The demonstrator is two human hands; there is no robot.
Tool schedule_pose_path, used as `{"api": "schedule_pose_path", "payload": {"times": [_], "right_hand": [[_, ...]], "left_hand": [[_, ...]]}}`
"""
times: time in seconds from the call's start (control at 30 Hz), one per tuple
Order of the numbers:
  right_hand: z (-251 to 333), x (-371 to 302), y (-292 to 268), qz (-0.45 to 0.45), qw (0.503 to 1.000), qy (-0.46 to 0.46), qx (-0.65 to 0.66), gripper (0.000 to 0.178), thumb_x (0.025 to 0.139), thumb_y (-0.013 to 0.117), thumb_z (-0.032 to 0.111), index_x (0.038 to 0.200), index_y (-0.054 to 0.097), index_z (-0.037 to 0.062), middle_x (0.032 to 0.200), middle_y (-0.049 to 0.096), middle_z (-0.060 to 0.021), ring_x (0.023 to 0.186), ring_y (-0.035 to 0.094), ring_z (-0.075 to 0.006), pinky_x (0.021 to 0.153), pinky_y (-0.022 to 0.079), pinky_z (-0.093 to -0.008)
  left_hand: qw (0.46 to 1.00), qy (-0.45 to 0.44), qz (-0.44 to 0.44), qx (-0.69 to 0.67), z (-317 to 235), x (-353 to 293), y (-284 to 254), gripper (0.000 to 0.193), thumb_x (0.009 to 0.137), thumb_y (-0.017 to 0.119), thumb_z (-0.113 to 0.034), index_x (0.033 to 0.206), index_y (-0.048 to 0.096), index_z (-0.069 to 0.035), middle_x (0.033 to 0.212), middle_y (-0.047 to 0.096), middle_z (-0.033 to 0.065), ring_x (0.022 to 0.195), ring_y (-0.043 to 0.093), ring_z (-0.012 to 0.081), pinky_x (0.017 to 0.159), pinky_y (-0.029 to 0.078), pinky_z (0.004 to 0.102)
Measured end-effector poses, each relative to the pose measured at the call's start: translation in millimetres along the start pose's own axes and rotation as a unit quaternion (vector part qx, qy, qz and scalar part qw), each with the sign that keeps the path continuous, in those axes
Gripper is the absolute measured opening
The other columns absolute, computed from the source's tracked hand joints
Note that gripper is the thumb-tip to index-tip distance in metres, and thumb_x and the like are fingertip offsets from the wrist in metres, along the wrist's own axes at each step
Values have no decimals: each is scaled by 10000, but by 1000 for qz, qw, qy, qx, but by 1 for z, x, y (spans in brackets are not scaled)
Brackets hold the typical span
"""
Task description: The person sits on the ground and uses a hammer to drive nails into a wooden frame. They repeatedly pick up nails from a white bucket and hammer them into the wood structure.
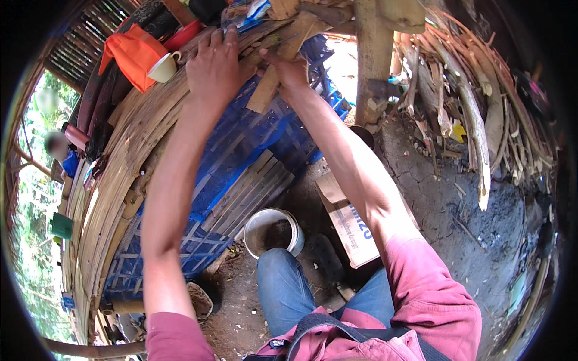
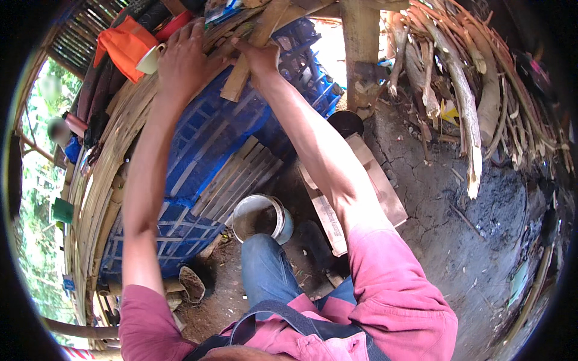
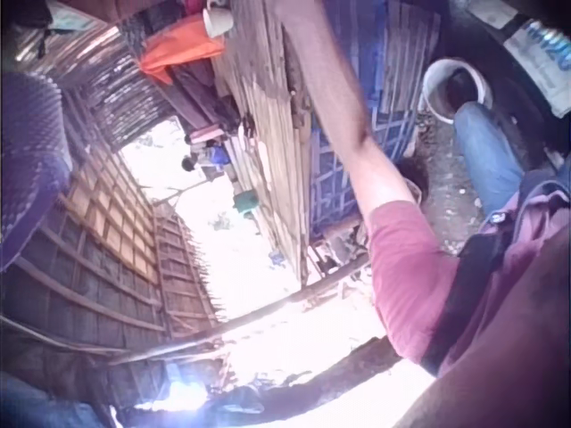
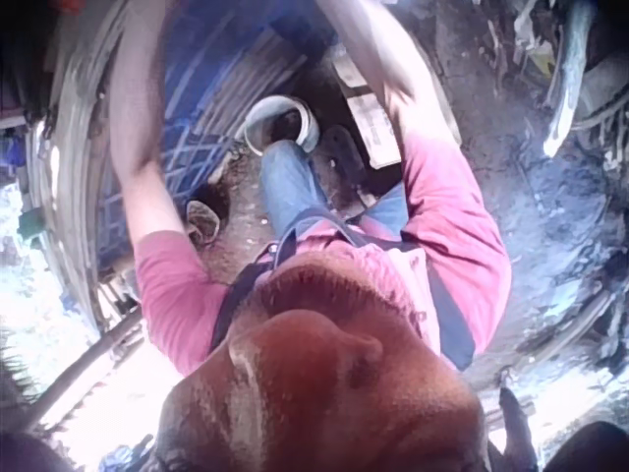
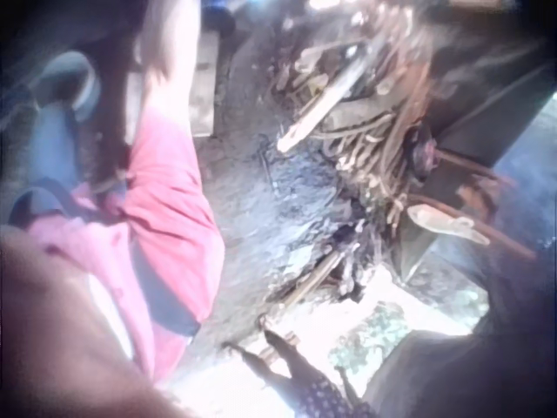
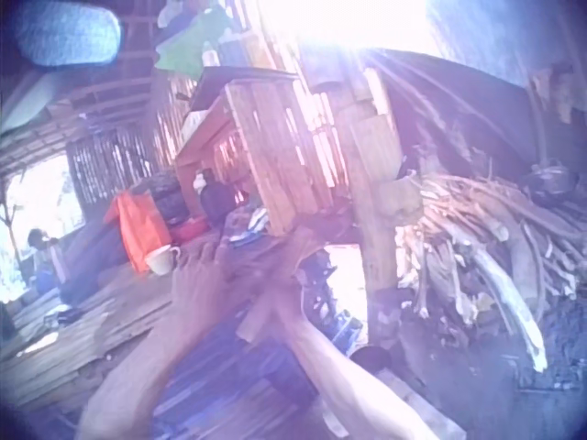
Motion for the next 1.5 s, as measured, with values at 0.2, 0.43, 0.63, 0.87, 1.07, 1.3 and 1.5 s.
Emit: {"api": "schedule_pose_path", "payload": {"times": [0.2, 0.43, 0.63, 0.87, 1.07, 1.3, 1.5], "right_hand": [[5, 8, -6, 31, 999, -42, 16, 326, 736, 795, 25, 972, 587, -59, 858, 646, -150, 652, 651, -234, 517, 557, -333], [-4, 12, -4, 22, 999, -43, -4, 285, 735, 804, 48, 911, 610, -66, 810, 660, -152, 630, 673, -238, 547, 584, -315], [-29, 32, -13, 43, 999, 22, 6, 400, 919, 634, 164, 1295, 520, 88, 892, 675, -86, 755, 647, -211, 727, 562, -364], [-4, 14, -17, 25, 996, -82, -23, 292, 768, 784, 84, 954, 609, -58, 822, 665, -134, 623, 674, -211, 550, 590, -316], [0, -42, -49, -43, 975, -138, -172, 302, 824, 739, 165, 987, 565, -21, 685, 609, -58, 499, 603, -122, 437, 503, -268], [36, -156, -57, -37, 921, -200, -331, 689, 874, 593, 41, 1449, 219, -21, 1275, 506, -256, 1037, 610, -267, 827, 524, -357], [70, -167, -35, 22, 915, -267, -303, 732, 958, 478, 18, 1530, 32, 112, 902, 547, -61, 572, 465, -69, 470, 427, -212]], "left_hand": [[970, 29, 240, 11, -9, 15, 65, 674, 744, 695, -551, 1130, 593, -9, 1052, 662, 198, 971, 659, 348, 827, 538, 439], [976, 41, 213, -28, 17, 27, 77, 676, 702, 693, -572, 1031, 645, 16, 981, 670, 232, 938, 659, 361, 801, 522, 455], [958, 97, 214, -163, -2, 38, 61, 667, 698, 683, -562, 1024, 663, 19, 907, 671, 244, 882, 665, 358, 757, 513, 452], [943, -29, 320, -85, -3, 34, 61, 649, 713, 675, -561, 1025, 669, 9, 934, 671, 239, 893, 662, 353, 776, 508, 442], [951, 64, 299, -39, 13, 41, 90, 682, 704, 685, -591, 1019, 656, 14, 1006, 664, 245, 951, 658, 365, 821, 508, 475], [953, 60, 295, -40, 15, 41, 90, 668, 697, 694, -580, 1015, 665, 7, 1011, 659, 245, 980, 645, 364, 839, 500, 473], [975, 50, 217, -23, 10, 36, 77, 670, 693, 704, -576, 1021, 664, 7, 999, 655, 217, 998, 624, 365, 842, 497, 482]]}}
Point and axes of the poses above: each hand's wrist, its own x-axis towards the middle knuckle, its own y-axis out of the palm, z = x × y, the point moved 9 cm from there along x, towards the middle knuckle
